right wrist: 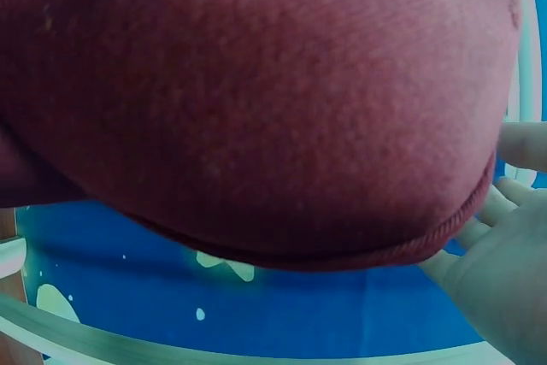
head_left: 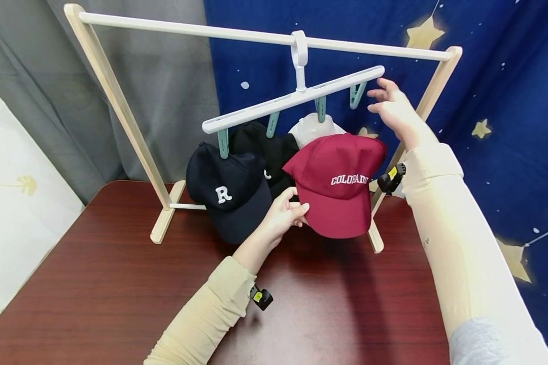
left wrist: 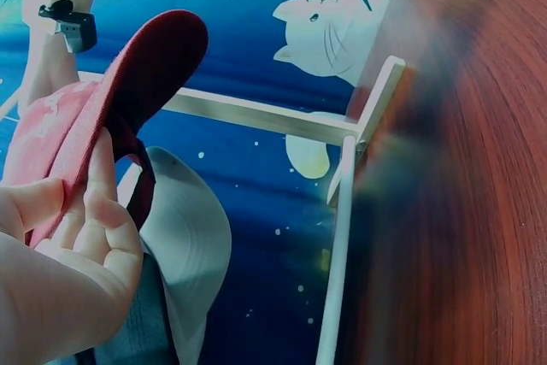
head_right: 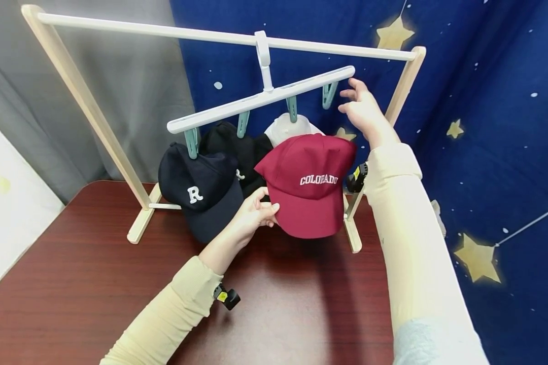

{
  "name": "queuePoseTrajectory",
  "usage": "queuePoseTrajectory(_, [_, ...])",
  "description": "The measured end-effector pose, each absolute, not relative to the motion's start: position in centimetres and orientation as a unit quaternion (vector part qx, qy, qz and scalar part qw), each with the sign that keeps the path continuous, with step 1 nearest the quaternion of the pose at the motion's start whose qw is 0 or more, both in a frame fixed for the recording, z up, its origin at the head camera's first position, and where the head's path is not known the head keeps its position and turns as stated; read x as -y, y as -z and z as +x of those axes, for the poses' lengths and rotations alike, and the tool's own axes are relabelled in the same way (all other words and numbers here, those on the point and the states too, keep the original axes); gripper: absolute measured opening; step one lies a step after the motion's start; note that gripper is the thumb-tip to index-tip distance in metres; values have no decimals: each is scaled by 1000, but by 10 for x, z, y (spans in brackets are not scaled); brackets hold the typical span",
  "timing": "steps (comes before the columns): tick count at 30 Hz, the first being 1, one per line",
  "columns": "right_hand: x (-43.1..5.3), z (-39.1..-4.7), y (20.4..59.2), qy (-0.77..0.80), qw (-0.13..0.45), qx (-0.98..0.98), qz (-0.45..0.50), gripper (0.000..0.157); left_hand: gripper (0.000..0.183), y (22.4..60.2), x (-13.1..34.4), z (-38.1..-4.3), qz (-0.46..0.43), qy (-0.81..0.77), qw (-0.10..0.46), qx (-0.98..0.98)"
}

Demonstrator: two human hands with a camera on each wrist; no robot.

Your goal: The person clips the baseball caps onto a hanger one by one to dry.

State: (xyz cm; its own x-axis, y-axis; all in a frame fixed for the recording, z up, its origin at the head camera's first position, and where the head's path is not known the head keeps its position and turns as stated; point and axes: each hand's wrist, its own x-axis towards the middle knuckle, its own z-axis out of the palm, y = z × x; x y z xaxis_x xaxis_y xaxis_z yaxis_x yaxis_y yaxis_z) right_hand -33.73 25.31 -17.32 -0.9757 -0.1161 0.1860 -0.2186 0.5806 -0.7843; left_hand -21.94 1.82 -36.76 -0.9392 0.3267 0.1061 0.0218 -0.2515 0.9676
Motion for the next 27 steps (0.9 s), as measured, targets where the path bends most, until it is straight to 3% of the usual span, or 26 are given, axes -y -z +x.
queuePoseTrajectory(27, [-239, -336, 176, -650, 25, 754, 90, 68, 16, 367, -15, -217, 146, -786, 98, -593])
